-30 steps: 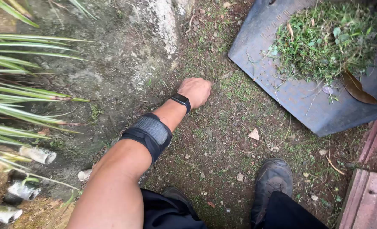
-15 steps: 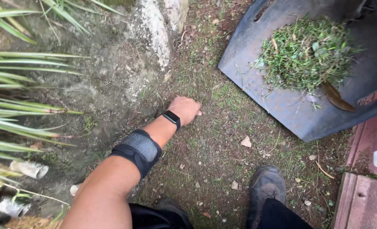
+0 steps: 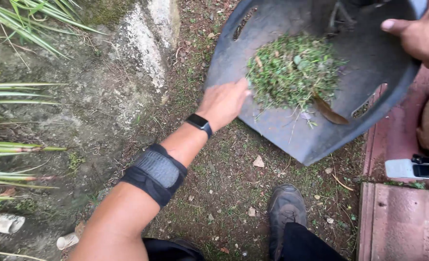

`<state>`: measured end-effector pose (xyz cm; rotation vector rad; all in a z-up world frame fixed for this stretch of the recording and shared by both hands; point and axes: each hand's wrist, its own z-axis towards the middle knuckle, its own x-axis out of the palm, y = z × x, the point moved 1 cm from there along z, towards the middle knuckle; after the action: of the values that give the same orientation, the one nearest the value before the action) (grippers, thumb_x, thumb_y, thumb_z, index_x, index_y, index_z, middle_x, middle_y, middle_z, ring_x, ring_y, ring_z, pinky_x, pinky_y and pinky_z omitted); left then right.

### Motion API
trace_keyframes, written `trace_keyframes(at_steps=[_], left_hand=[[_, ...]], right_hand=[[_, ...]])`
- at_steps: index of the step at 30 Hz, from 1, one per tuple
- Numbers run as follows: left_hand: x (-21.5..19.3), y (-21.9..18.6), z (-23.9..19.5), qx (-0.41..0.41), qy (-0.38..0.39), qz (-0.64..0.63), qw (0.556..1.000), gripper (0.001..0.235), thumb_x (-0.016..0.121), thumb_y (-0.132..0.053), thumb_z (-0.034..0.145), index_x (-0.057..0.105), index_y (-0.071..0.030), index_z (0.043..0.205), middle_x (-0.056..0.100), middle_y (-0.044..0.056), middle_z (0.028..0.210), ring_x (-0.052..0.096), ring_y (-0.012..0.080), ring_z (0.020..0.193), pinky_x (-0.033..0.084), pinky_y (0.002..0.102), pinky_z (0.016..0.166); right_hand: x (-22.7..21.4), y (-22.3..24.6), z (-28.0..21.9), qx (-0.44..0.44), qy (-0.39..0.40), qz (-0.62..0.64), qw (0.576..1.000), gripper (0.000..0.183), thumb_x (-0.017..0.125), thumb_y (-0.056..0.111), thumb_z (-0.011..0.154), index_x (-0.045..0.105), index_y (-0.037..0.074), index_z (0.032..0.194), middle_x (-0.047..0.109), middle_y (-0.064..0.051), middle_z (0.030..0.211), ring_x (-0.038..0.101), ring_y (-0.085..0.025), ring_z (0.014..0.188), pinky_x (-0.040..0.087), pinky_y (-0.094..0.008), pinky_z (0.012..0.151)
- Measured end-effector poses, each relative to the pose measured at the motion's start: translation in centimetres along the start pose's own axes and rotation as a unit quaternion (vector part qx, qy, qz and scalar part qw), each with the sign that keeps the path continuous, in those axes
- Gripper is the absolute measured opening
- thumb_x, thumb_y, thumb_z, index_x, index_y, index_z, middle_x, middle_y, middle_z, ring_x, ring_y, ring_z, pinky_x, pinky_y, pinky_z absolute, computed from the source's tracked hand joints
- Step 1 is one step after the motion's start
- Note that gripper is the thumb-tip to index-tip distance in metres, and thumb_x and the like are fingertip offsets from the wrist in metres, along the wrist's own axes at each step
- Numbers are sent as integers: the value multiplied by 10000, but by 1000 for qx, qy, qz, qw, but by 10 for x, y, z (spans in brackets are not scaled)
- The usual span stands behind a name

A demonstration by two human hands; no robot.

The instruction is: Manually pick up weeds and debris and place them into a dustpan.

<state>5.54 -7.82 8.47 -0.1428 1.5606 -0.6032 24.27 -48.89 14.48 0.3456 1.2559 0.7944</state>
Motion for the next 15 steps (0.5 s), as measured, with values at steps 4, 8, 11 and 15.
trace_keyframes(at_steps=[4,8,11,15], left_hand=[[-16,-50,2,62,-85,-44,994,675,752,-260,808,462,-80,1390,634,194,1190,647,381,1053,521,492,829],[-32,-66,-15,140,-82,-24,987,1064,875,-329,601,386,-66,1507,467,224,1432,523,384,1177,425,526,965],[-40,-58,-31,189,-104,-10,976,801,864,-309,726,447,-108,1380,458,191,1450,488,360,1254,407,504,1029],[-73,-46,-52,141,-219,207,943,550,812,-84,1001,430,-114,1397,429,153,1459,447,351,1397,395,473,1125]], right_hand=[[5,75,-9,9,48,-34,998,480,832,186,958,641,-20,1347,713,-187,1119,693,-225,857,573,-396,743],[13,136,-10,10,148,-136,980,420,822,212,943,684,-39,1251,720,-219,961,700,-301,775,568,-440,713],[29,95,7,28,175,-228,957,465,876,316,947,726,-70,1159,721,-233,839,712,-334,733,578,-466,721],[48,55,28,-20,187,-115,975,603,808,467,899,705,-42,1207,718,-194,826,716,-296,712,602,-441,679]])
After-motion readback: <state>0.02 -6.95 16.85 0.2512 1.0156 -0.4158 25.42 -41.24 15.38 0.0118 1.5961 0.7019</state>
